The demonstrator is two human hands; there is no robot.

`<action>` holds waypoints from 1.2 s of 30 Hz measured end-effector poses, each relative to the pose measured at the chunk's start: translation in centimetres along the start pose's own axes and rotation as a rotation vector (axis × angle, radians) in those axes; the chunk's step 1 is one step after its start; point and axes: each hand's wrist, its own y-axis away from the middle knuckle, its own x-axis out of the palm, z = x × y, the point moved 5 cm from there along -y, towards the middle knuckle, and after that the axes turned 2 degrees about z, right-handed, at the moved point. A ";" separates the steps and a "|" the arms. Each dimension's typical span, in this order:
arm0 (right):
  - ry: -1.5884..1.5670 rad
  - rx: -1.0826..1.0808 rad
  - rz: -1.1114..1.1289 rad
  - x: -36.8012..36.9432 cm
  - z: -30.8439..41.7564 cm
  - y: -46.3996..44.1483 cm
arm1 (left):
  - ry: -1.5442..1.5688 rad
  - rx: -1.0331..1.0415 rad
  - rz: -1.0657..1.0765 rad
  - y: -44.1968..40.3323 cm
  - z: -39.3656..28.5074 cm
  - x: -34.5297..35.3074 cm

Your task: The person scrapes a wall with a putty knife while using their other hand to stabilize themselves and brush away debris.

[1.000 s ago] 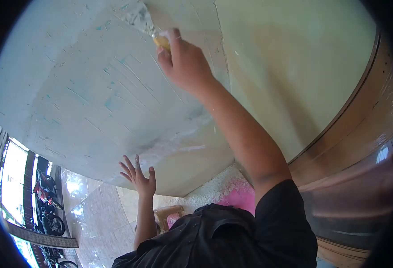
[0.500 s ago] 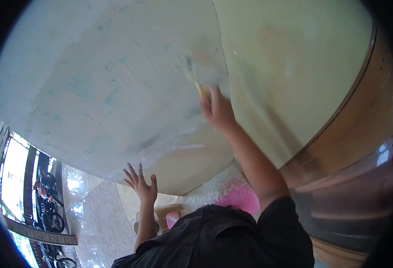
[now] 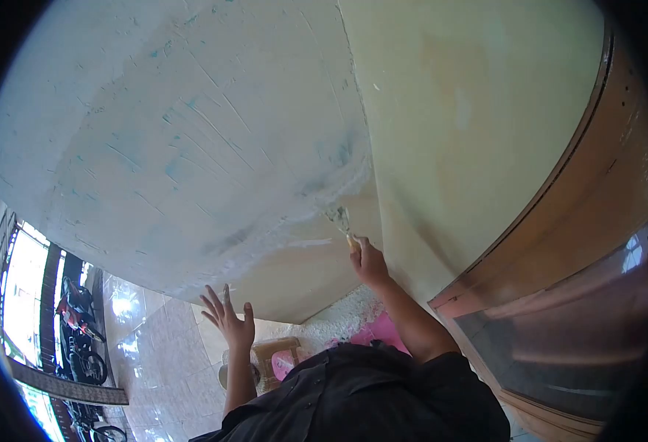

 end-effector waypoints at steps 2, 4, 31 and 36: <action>-0.009 -0.096 -0.110 -2.4 4.3 -3.2 | -0.029 -0.025 0.030 0.5 0.1 0.1; -0.041 -0.239 -0.202 -7.3 12.3 -9.3 | 0.016 0.020 0.013 -0.1 -1.0 0.3; 0.041 -0.071 -0.069 -4.2 6.1 -9.8 | 0.075 0.206 -0.029 -3.3 -6.8 2.3; -0.018 0.092 0.034 2.3 -2.7 1.4 | 0.065 0.208 -0.033 -3.4 -6.8 3.2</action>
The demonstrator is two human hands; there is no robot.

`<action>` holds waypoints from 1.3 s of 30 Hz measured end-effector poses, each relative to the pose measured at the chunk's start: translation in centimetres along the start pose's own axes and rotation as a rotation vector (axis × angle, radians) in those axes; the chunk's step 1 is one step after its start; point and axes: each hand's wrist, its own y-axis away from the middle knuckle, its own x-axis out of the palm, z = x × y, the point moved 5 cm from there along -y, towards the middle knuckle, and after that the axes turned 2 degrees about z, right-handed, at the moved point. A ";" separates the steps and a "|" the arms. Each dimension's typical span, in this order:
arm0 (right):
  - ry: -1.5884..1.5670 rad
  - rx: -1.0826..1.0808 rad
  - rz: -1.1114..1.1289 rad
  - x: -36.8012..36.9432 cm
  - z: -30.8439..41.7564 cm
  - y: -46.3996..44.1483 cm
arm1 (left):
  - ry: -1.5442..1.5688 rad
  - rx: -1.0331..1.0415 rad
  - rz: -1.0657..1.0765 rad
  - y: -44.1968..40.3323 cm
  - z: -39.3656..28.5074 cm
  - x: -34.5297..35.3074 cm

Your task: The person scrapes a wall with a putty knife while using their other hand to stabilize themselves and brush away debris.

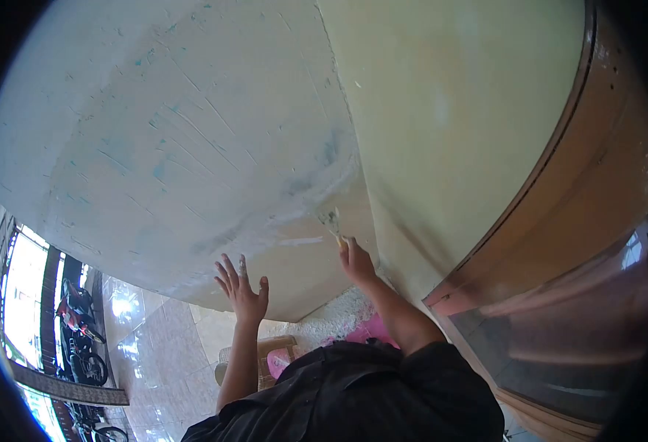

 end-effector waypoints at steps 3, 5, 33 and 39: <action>-0.061 -0.102 -0.096 -1.2 1.5 -0.6 | -0.015 -0.011 0.023 -0.1 0.2 0.9; -0.091 -0.177 -0.126 -3.6 5.7 -3.9 | -0.009 -0.011 0.035 -0.3 -0.3 1.5; 0.067 0.107 0.130 0.6 -4.8 -6.9 | -0.316 -0.044 0.540 -5.6 1.3 15.8; 0.008 -0.124 -0.147 -4.7 3.4 -12.5 | -0.317 -0.085 0.581 -5.6 2.1 17.3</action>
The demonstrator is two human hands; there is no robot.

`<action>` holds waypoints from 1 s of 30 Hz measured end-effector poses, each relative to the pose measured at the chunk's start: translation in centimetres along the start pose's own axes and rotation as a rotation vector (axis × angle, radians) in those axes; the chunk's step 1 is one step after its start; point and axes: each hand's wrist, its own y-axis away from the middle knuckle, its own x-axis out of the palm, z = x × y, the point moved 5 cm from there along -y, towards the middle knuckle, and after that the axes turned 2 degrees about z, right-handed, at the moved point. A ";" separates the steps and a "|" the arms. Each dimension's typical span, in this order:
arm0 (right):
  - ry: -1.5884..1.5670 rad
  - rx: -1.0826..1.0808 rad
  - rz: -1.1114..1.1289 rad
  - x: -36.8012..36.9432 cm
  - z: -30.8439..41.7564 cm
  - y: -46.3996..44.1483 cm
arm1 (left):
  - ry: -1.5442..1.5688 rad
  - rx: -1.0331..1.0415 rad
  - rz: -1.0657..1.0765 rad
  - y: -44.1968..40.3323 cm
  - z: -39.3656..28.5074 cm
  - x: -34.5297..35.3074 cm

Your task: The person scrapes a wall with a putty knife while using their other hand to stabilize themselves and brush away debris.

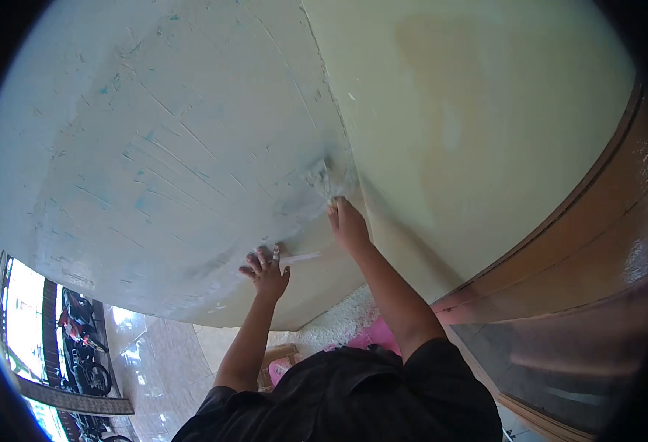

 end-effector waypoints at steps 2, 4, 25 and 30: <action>0.122 0.086 0.083 0.0 -0.5 -1.7 | -0.003 0.003 0.006 -0.1 0.0 0.1; 0.147 0.174 0.145 1.0 -4.1 0.5 | -0.007 0.006 0.006 -0.2 0.0 0.1; 0.107 0.196 0.212 1.9 -4.1 7.2 | 0.053 0.077 0.019 1.0 0.0 -1.5; 0.147 0.083 0.201 2.9 1.2 2.6 | 0.069 0.137 -0.042 1.9 -0.2 -2.5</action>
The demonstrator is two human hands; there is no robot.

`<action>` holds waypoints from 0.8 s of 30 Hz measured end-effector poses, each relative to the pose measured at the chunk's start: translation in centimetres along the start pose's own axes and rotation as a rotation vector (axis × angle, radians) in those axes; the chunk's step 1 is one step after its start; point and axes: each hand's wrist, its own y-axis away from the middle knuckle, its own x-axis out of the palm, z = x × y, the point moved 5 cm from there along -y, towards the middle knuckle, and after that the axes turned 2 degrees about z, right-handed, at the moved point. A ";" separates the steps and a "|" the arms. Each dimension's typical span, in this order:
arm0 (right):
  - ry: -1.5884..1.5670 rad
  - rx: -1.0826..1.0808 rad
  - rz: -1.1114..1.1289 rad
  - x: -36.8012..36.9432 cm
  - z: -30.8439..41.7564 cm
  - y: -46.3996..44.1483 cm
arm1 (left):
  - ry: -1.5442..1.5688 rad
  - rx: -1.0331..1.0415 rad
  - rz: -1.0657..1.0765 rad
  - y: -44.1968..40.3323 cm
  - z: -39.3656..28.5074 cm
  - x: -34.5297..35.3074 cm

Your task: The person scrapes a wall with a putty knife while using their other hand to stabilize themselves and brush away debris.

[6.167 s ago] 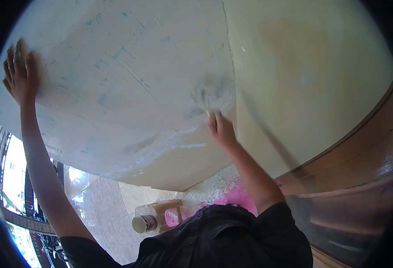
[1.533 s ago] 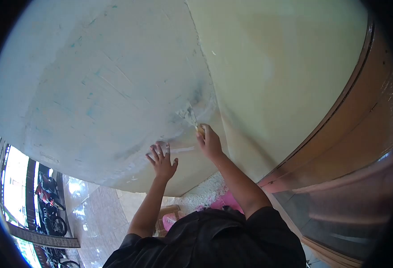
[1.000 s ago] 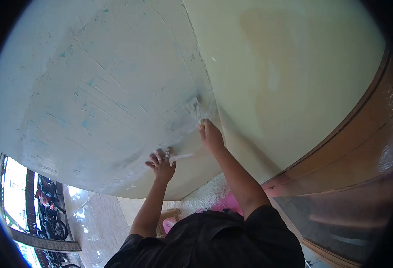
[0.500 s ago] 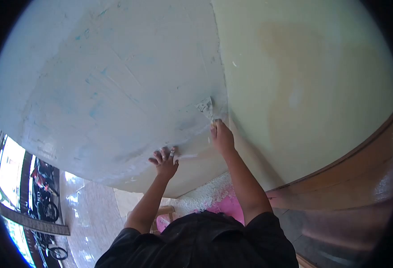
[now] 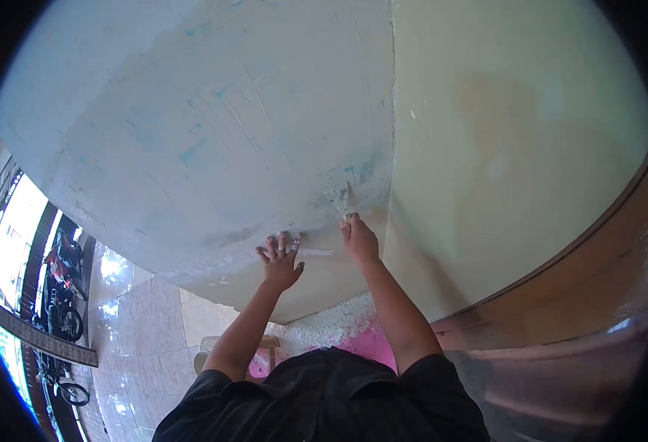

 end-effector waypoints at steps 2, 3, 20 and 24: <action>0.062 0.075 0.099 2.8 -2.9 -0.1 | -0.012 0.037 -0.062 0.5 0.5 0.7; 0.058 0.077 0.119 4.5 -5.9 1.3 | -0.027 0.077 -0.122 0.8 0.8 0.6; -0.209 -0.050 0.191 7.5 3.1 9.5 | 0.309 -0.178 -0.440 15.7 13.4 -0.7; -0.295 -0.228 0.071 5.2 14.0 6.4 | 0.290 -0.205 -0.515 16.6 16.1 -1.9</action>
